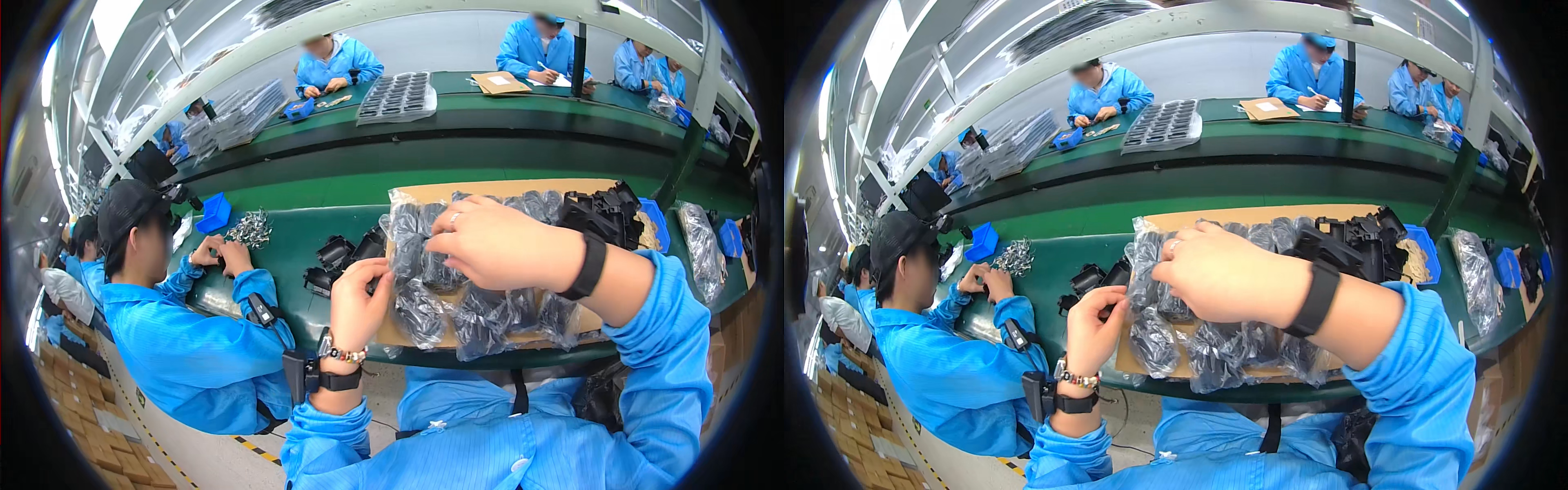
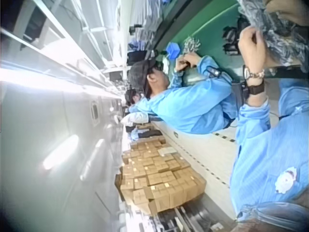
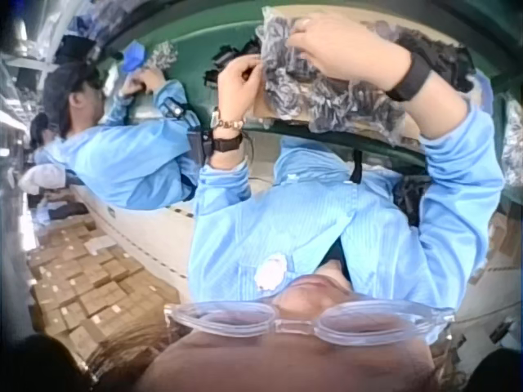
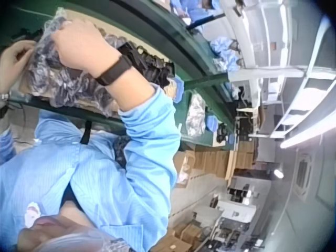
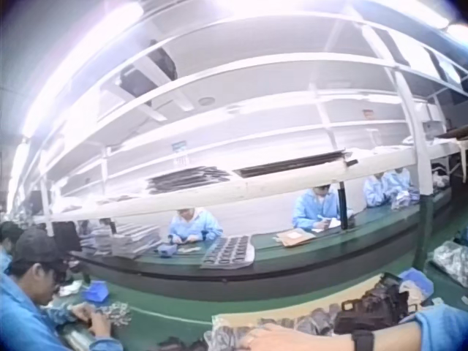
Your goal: Assembling small black plastic parts and packing them into bags for shipping.
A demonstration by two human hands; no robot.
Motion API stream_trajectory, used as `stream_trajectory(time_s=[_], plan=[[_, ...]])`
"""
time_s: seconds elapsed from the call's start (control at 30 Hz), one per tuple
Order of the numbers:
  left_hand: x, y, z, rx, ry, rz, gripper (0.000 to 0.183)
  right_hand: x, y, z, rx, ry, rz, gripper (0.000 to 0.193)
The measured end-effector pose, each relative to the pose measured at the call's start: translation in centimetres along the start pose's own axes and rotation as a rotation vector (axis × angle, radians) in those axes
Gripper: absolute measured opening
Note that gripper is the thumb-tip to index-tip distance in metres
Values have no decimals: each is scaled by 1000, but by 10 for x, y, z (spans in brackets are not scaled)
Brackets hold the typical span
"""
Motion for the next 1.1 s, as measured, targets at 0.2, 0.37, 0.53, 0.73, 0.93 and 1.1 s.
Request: stream_trajectory(time_s=[0.2, 0.37, 0.53, 0.73, 0.93, 1.1], plan=[[35, -44, 16, -11, 197, 221, 8, 24, -47, 30, 20, -322, 6, 35], [60, -63, 8, 29, 227, 287, 14, 63, -37, 25, -4, -629, 118, 15], [-11, -93, -14, 126, 302, 52, 27, 77, -3, -47, 324, -414, 98, 18], [-62, -101, 30, -116, -139, -85, 27, 97, 17, -36, 97, -505, 363, 13], [-34, -120, 26, -9, 82, 80, 14, 110, 22, -61, 502, -684, 280, 14], [0, -138, 35, -177, -206, 57, 28, 93, -19, -22, 246, -466, 336, 5]])
Point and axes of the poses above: each hand's wrist, its own y-axis away from the middle knuckle, its own z-axis out of the palm, x = y × z, the point moved 10 cm from there along -y, towards the middle knuckle, and after that the axes turned 11 degrees about y, right-handed, at the moved point
